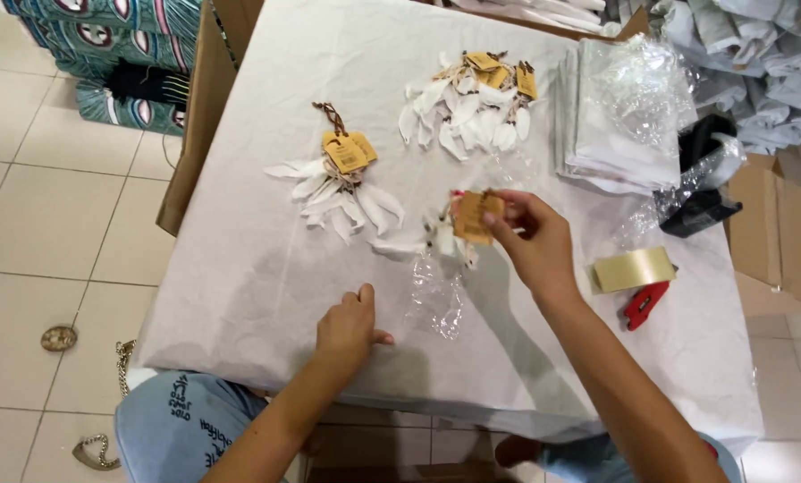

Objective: The person packages small decorative feather charms into plastic bags, sealing them by hand.

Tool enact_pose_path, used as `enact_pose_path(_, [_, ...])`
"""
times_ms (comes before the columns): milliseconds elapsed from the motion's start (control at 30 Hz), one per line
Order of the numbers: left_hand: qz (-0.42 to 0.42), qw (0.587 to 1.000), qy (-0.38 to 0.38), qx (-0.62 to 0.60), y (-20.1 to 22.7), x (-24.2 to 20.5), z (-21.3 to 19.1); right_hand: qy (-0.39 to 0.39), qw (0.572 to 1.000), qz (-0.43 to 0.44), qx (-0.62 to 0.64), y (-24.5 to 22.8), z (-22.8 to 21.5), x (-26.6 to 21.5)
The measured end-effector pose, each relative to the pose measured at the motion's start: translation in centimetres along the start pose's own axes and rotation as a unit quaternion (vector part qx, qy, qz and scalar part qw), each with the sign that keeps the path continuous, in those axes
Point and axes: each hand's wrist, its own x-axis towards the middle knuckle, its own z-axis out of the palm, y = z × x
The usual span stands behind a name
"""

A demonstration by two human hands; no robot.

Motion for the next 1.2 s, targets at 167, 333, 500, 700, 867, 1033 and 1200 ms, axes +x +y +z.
enact_pose_path(167, [-0.010,0.999,-0.046,-0.004,0.5,-1.0,-2.5,0.039,0.996,0.005,-0.077,1.6,-2.5,-3.0])
enact_pose_path(333, [0.024,0.998,-0.065,-0.002,0.7,-0.8,-4.1,0.081,0.993,-0.011,-0.085,2.4,-2.5,-5.0])
enact_pose_path(500, [0.152,0.961,-0.097,-0.209,5.9,-2.0,-11.1,0.066,0.991,-0.011,-0.118,2.8,-2.8,-5.5])
enact_pose_path(700, [0.047,0.805,-0.101,-0.583,7.5,-0.4,-8.4,0.011,0.989,-0.044,-0.137,0.9,-3.0,-5.8])
enact_pose_path(867, [0.182,0.868,0.132,-0.443,5.2,-0.4,-7.4,-0.063,0.995,0.051,0.053,4.3,-2.7,-6.2])
enact_pose_path(1033, [0.271,0.851,0.123,-0.433,5.8,-0.6,-7.0,-0.111,0.983,0.090,0.118,4.1,-1.6,-7.1])
enact_pose_path(1200, [0.281,0.817,0.105,-0.492,5.9,-0.3,-6.1,-0.142,0.981,0.074,0.112,3.4,-1.5,-7.1])
